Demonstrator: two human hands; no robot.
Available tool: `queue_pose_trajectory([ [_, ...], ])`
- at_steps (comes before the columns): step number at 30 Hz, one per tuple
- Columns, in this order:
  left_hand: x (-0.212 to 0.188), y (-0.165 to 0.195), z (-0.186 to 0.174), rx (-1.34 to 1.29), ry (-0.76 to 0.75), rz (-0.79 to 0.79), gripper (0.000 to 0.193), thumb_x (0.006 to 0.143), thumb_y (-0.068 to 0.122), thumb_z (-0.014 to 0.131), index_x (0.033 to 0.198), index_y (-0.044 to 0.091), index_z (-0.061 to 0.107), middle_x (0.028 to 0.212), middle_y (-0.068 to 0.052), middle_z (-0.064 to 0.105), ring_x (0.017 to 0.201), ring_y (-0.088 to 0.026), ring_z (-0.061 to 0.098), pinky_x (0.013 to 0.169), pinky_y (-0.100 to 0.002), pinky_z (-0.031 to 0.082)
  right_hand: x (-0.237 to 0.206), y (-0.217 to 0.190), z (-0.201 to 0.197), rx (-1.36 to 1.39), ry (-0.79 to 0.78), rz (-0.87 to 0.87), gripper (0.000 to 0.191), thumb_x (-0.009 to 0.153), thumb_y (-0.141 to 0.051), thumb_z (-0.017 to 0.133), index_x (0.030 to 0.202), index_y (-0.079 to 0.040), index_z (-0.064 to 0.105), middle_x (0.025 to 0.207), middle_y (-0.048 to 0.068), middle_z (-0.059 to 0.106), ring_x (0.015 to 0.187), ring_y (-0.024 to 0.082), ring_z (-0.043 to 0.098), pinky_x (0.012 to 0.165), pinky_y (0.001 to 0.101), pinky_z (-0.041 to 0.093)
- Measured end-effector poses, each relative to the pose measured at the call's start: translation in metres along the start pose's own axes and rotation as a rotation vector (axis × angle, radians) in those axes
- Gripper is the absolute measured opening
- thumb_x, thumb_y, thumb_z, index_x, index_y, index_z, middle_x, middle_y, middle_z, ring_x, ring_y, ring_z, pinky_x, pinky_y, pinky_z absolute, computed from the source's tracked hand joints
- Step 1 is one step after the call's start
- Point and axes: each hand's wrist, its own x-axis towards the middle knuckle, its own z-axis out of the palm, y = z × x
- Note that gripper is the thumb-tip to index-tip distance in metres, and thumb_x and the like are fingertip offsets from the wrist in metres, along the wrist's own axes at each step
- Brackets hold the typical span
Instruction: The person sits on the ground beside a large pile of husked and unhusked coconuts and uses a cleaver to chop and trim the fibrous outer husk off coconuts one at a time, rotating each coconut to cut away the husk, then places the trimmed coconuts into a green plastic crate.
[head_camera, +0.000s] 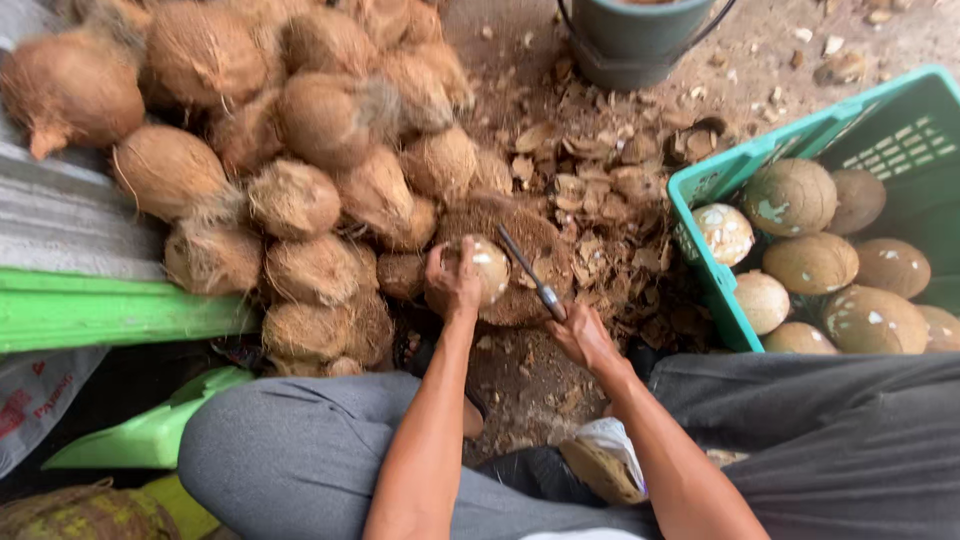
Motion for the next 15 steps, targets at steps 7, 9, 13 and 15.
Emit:
queue_pose_trajectory([
  [7, -0.002, 0.016, -0.002, 0.025, 0.054, -0.222, 0.068, 0.085, 0.072, 0.063, 0.12, 0.013, 0.069, 0.103, -0.01, 0.073, 0.084, -0.021, 0.065, 0.073, -0.044, 0.053, -0.017, -0.038, 0.024, 0.064, 0.242, -0.176, 0.035, 0.093, -0.028, 0.065, 0.07, -0.004, 0.055, 0.055, 0.01, 0.052, 0.051, 0.02, 0.047, 0.052, 0.0427, 0.044],
  [9, -0.008, 0.025, -0.004, 0.033, 0.041, -0.305, 0.066, 0.083, 0.07, 0.061, 0.123, 0.017, 0.063, 0.099, -0.008, 0.068, 0.079, -0.021, 0.062, 0.068, -0.045, 0.051, -0.017, -0.043, 0.029, 0.051, 0.248, -0.174, 0.032, 0.093, -0.026, 0.062, 0.071, -0.005, 0.054, 0.055, 0.01, 0.052, 0.051, 0.021, 0.047, 0.052, 0.0439, 0.044],
  [13, -0.016, 0.032, -0.001, -0.105, 0.044, -0.186, 0.065, 0.077, 0.071, 0.062, 0.109, 0.014, 0.06, 0.087, -0.006, 0.066, 0.074, -0.021, 0.065, 0.066, -0.044, 0.054, -0.012, -0.035, 0.028, 0.049, 0.164, -0.057, 0.029, 0.093, -0.023, 0.059, 0.072, -0.003, 0.059, 0.056, 0.009, 0.055, 0.05, 0.022, 0.052, 0.051, 0.0433, 0.045],
  [15, -0.016, 0.028, 0.004, -0.072, 0.053, -0.07, 0.065, 0.077, 0.071, 0.064, 0.103, 0.012, 0.063, 0.087, -0.005, 0.065, 0.077, -0.021, 0.065, 0.069, -0.045, 0.054, -0.009, -0.023, 0.02, 0.069, 0.145, -0.07, 0.026, 0.092, -0.023, 0.061, 0.074, -0.005, 0.062, 0.056, 0.009, 0.056, 0.05, 0.021, 0.054, 0.051, 0.0423, 0.045],
])
